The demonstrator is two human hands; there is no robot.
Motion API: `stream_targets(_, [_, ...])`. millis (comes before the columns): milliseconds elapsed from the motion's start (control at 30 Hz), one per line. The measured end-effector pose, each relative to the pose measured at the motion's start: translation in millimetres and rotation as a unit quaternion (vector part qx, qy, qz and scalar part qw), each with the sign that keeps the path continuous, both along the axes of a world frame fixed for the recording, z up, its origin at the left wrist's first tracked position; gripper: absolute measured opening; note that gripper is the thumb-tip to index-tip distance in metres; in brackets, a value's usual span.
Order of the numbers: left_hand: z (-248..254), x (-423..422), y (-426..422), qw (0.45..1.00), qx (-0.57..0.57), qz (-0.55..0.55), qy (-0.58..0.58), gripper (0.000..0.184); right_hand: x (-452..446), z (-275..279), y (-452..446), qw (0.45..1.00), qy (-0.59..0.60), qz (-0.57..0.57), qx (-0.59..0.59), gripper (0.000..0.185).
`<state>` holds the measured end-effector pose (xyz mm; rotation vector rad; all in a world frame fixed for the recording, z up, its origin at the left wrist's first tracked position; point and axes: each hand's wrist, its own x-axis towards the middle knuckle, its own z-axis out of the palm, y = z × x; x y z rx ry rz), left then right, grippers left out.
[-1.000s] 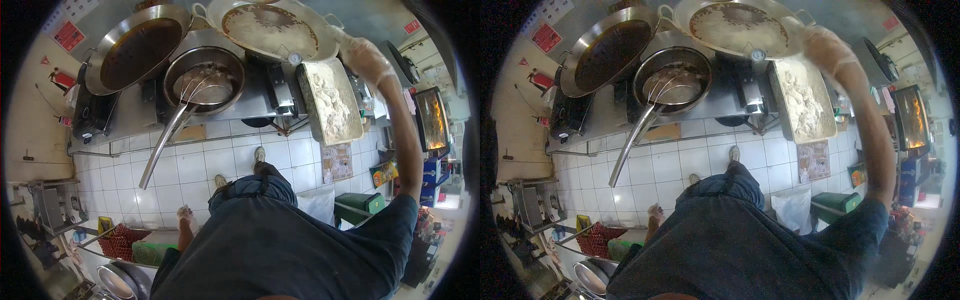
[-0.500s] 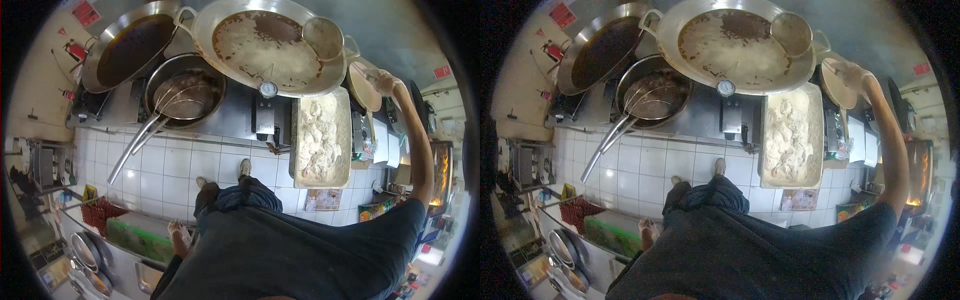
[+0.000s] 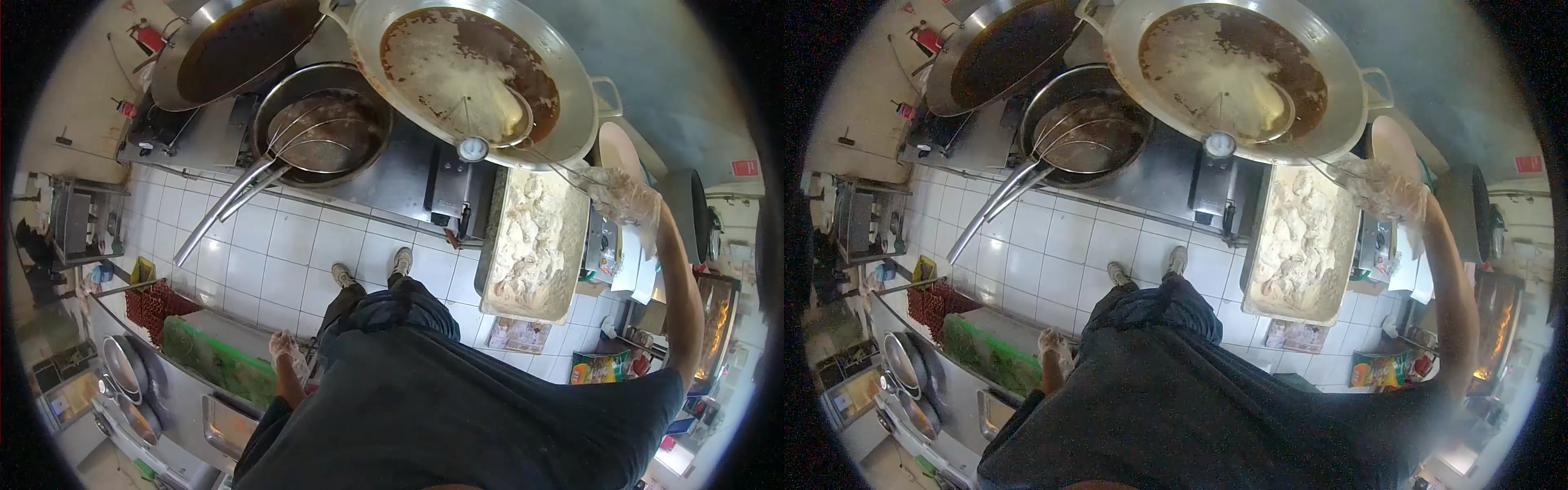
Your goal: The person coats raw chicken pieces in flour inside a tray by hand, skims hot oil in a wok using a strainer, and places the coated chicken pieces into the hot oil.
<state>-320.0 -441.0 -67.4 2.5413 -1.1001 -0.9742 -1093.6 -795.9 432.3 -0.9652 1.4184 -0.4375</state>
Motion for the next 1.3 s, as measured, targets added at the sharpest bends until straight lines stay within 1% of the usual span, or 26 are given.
stream_targets(33, [0,0,-10,0.985,-0.007,0.148,0.089,0.025,11,-3,0,0.999,-0.028,0.015,-0.012,0.042])
stream_targets(67, [-1,-1,-19,0.94,-0.016,0.291,0.176,0.025,28,-5,-6,0.962,0.113,0.193,-0.158,0.041])
stream_targets(100, [7,-4,-28,0.948,-0.015,0.271,0.168,0.025,50,-8,-16,0.853,0.245,0.356,-0.292,0.04])
stream_targets(167, [36,-15,-39,0.961,-0.013,0.231,0.151,0.027,65,-20,-34,0.828,0.271,0.396,-0.29,0.038])
stream_targets(200, [56,-24,-47,0.968,-0.039,0.237,0.074,0.027,72,-27,-43,0.814,0.283,0.415,-0.29,0.038])
stream_targets(233, [73,-34,-55,0.968,-0.066,0.241,-0.003,0.027,81,-33,-48,0.832,0.238,0.378,-0.329,0.037])
stream_targets(267, [89,-40,-62,0.962,-0.093,0.244,-0.079,0.028,86,-38,-55,0.884,0.183,0.314,-0.292,0.037])
stream_targets(333, [114,-41,-67,0.959,-0.125,0.23,-0.107,0.028,103,-43,-69,0.958,0.054,0.162,-0.229,0.036])
stream_targets(367, [127,-43,-67,0.957,-0.139,0.224,-0.121,0.028,115,-35,-75,0.994,-0.04,0.03,-0.1,0.036])
stream_targets(400, [148,-52,-69,0.952,-0.15,0.234,-0.127,0.028,126,-27,-81,0.985,-0.133,-0.104,0.034,0.036])
stream_targets(433, [173,-63,-78,0.947,-0.163,0.242,-0.132,0.028,111,-48,-103,0.987,-0.159,-0.024,0.013,0.036])
stream_targets(533, [239,-95,-103,0.934,-0.19,0.224,-0.202,0.025,100,-73,-134,0.986,-0.153,-0.052,-0.037,0.037])
stream_targets(567, [257,-105,-111,0.928,-0.197,0.211,-0.235,0.024,96,-77,-145,0.989,-0.142,-0.018,-0.042,0.038])
stream_targets(667, [298,-142,-145,0.87,-0.38,0.115,-0.293,0.018,99,-77,-153,0.985,-0.143,-0.047,-0.083,0.035])
stream_targets(733, [358,-194,-185,0.862,-0.411,0.071,-0.288,0.023,100,-82,-169,0.993,-0.087,-0.053,-0.065,0.032])
stream_targets(800, [372,-229,-224,0.904,-0.417,-0.04,-0.087,0.013,96,-90,-182,0.993,-0.084,-0.068,-0.047,0.031])
stream_targets(833, [385,-264,-246,0.833,-0.525,-0.159,-0.072,0.018,86,-95,-190,0.996,-0.059,-0.029,-0.052,0.021])
stream_targets(867, [398,-294,-270,0.76,-0.59,-0.262,-0.073,0.022,89,-94,-190,0.996,-0.039,-0.055,-0.056,0.022])
stream_targets(900, [418,-334,-293,0.764,-0.596,-0.247,0.014,0.024,98,-88,-190,0.995,-0.02,-0.082,-0.061,0.024])
stream_targets(933, [420,-359,-312,0.731,-0.606,-0.309,0.055,0.025,103,-82,-191,0.992,-0.002,-0.109,-0.07,0.025])
stream_targets(1000, [413,-406,-345,0.655,-0.658,-0.368,-0.06,0.028,104,-76,-191,0.992,0.015,-0.087,-0.09,0.02])
stream_targets(1067, [399,-427,-363,0.682,-0.615,-0.395,-0.009,0.027,106,-78,-194,0.991,0.033,-0.092,-0.09,0.018])
stream_targets(1100, [393,-433,-371,0.694,-0.592,-0.409,0.017,0.027,94,-94,-205,0.99,0.002,-0.091,-0.105,0.017])
stream_targets(1200, [379,-442,-381,0.676,-0.613,-0.409,-0.012,0.025,90,-97,-206,0.987,-0.045,-0.129,-0.09,0.017])
stream_targets(1233, [373,-442,-389,0.635,-0.647,-0.42,-0.033,0.021,81,-99,-212,0.992,-0.054,-0.053,-0.097,0.018])
stream_targets(1300, [366,-441,-400,0.652,-0.629,-0.424,0.023,0.018,77,-98,-209,0.992,-0.015,-0.067,-0.11,0.019])
